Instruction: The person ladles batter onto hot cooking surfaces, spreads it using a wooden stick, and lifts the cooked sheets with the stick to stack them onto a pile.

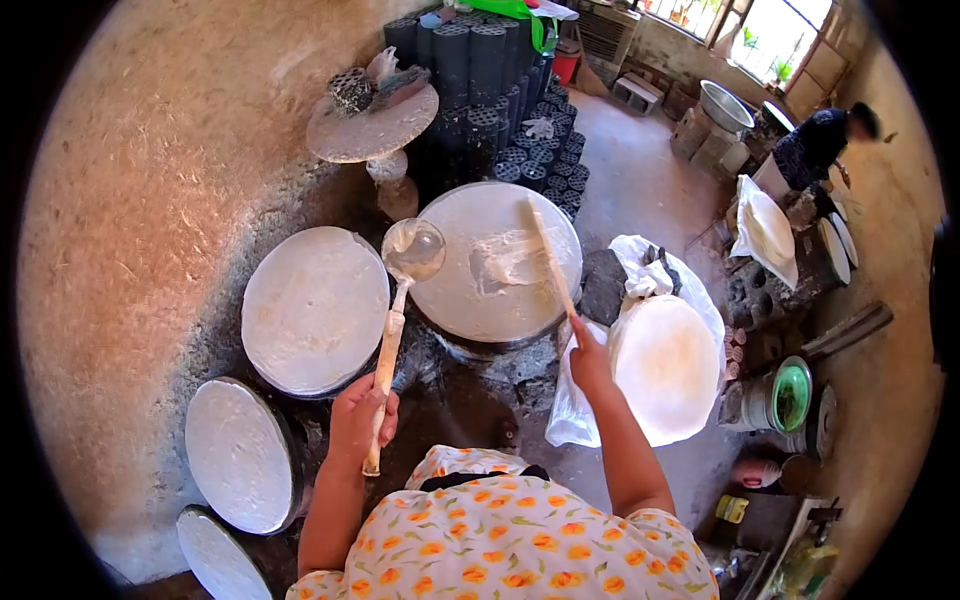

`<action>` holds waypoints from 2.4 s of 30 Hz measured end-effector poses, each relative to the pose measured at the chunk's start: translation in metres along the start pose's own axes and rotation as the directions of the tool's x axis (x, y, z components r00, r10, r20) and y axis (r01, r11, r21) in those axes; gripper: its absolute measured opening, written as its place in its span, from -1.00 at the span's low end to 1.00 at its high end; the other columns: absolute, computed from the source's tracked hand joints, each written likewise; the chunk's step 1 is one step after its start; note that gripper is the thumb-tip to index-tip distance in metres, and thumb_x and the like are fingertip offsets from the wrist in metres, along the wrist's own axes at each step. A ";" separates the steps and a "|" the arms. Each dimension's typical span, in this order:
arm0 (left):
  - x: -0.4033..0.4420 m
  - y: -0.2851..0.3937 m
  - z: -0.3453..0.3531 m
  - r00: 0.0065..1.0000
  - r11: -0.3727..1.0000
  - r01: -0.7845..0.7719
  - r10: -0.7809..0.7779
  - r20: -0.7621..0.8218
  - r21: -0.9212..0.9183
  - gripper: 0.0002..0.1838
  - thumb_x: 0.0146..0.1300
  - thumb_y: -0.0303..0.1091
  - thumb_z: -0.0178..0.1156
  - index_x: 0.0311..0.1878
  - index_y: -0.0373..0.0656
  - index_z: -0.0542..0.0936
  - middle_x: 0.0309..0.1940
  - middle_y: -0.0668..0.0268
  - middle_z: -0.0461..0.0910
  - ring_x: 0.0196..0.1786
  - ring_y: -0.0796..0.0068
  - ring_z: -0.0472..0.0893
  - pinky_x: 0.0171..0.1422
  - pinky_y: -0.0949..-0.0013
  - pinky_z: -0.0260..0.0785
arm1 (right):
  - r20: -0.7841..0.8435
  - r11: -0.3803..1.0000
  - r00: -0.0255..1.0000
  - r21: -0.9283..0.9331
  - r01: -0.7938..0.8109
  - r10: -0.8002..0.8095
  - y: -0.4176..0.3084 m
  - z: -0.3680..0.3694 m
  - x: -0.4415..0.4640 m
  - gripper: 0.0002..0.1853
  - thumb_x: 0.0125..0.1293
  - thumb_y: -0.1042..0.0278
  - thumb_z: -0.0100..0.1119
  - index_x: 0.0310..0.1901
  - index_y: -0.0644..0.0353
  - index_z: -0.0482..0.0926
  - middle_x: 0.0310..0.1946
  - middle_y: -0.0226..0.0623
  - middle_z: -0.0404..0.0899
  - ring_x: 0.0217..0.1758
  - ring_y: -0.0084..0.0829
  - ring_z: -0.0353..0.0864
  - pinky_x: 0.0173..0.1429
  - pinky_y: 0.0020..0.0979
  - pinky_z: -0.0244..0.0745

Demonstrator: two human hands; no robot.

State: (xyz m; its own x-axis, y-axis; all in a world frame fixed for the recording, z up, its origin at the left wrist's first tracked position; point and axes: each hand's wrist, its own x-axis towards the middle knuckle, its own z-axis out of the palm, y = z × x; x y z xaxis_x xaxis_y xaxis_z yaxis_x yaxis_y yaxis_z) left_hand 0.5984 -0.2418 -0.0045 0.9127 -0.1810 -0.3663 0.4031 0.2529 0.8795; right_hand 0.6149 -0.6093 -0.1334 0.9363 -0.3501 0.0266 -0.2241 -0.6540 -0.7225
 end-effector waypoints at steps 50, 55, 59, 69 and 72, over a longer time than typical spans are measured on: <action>-0.042 0.028 0.000 0.892 0.762 0.401 -0.198 0.407 -0.508 -0.59 0.26 -0.41 -0.04 0.14 -0.42 0.29 -0.48 0.30 0.35 -0.74 0.67 0.26 -0.74 0.60 0.16 | 0.003 0.988 0.994 0.113 0.106 -0.107 -0.020 0.015 -0.105 -0.33 0.13 0.67 -0.10 0.32 -0.07 0.31 -0.01 0.02 0.55 0.00 -0.05 0.60 0.04 -0.27 0.49; -0.043 0.034 -0.002 0.953 0.882 0.274 -0.194 0.233 -0.384 -0.61 0.27 -0.41 -0.06 0.12 -0.41 0.31 -0.50 0.30 0.34 -0.73 0.68 0.27 -0.75 0.59 0.16 | 0.448 0.989 0.894 -0.138 0.061 0.007 -0.021 0.020 -0.140 -0.36 0.18 0.56 -0.02 0.27 -0.34 0.34 -0.15 0.05 0.59 -0.11 -0.01 0.59 -0.06 -0.17 0.49; -0.040 0.041 -0.002 0.974 0.888 0.223 -0.183 0.136 -0.401 -0.60 0.25 -0.43 -0.07 0.12 -0.44 0.30 -0.54 0.30 0.32 -0.77 0.67 0.24 -0.79 0.59 0.13 | 0.054 0.984 0.983 0.030 0.174 -0.176 0.007 0.015 -0.098 -0.36 0.15 0.62 -0.05 0.27 -0.22 0.36 -0.09 0.05 0.57 -0.13 0.04 0.58 -0.06 -0.15 0.49; -0.066 0.062 -0.017 0.987 0.851 -0.112 0.035 -0.158 -0.514 -0.63 0.29 -0.42 -0.14 0.09 -0.47 0.31 -0.54 0.30 0.31 -0.78 0.70 0.23 -0.81 0.62 0.09 | 0.449 0.985 0.893 -0.144 0.094 -0.019 -0.002 -0.008 -0.062 -0.36 0.13 0.62 -0.06 0.27 -0.18 0.37 -0.10 0.07 0.56 -0.08 0.00 0.59 0.00 -0.15 0.47; -0.103 0.064 -0.024 0.941 0.836 -0.276 0.134 -0.311 -0.475 -0.60 0.30 -0.41 -0.14 0.12 -0.49 0.30 -0.50 0.31 0.32 -0.75 0.71 0.25 -0.78 0.65 0.11 | 0.044 0.985 0.991 0.122 0.121 -0.127 0.050 0.006 -0.016 -0.28 0.06 0.75 -0.19 0.31 -0.05 0.32 0.04 -0.19 0.54 -0.19 -0.35 0.57 -0.05 -0.39 0.50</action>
State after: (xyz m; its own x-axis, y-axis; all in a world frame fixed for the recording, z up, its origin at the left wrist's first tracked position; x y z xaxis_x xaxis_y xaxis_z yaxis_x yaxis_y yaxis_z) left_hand 0.5320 -0.1844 0.0827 0.9335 0.1595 -0.3211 0.1163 0.7124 0.6920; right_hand 0.5909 -0.6322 -0.1737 0.9681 -0.2347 0.0879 -0.0748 -0.6051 -0.7926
